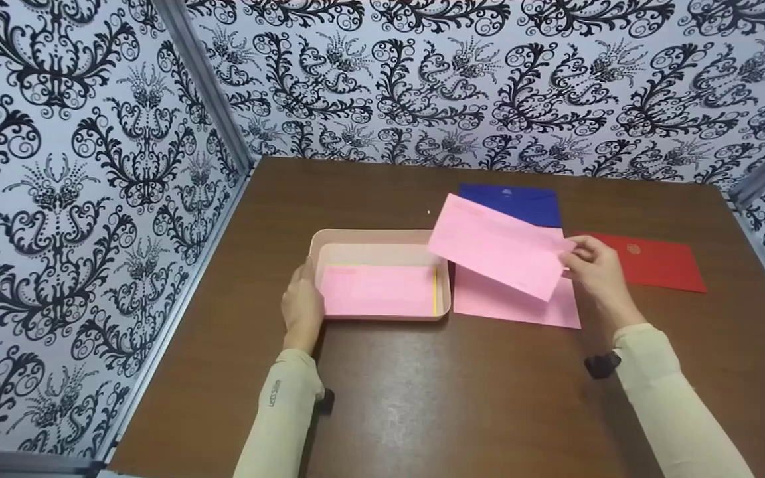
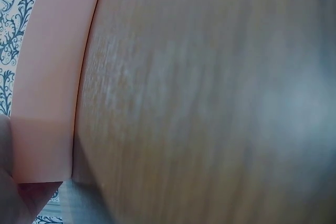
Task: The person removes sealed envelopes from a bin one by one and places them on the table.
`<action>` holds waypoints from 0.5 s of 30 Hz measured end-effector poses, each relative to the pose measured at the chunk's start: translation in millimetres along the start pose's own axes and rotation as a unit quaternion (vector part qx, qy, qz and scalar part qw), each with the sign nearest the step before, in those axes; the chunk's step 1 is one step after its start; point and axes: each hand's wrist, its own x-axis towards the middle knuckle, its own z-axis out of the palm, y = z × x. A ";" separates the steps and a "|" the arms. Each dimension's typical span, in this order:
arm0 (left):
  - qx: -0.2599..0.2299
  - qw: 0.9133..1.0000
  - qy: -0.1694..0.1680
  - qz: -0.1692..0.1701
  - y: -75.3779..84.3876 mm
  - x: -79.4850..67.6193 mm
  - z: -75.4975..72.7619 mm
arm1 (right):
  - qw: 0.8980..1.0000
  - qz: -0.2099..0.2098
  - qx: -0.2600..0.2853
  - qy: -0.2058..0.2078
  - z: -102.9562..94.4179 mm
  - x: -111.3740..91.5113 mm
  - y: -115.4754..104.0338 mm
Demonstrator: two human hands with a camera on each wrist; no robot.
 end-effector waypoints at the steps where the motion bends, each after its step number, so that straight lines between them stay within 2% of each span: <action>1: 0.000 1.000 -0.001 -0.001 -0.2 -0.2 0.1 | 1.000 0.001 -0.001 0.002 -2.6 -0.9 0.4; 6: -0.004 1.000 -0.007 -0.003 -1.4 -1.4 0.0 | 1.000 0.009 0.002 0.011 -16.3 -5.6 4.5; 15: -0.007 1.000 -0.016 -0.013 -0.4 1.2 -0.8 | 0.996 0.030 -0.070 0.038 -46.3 -11.0 11.2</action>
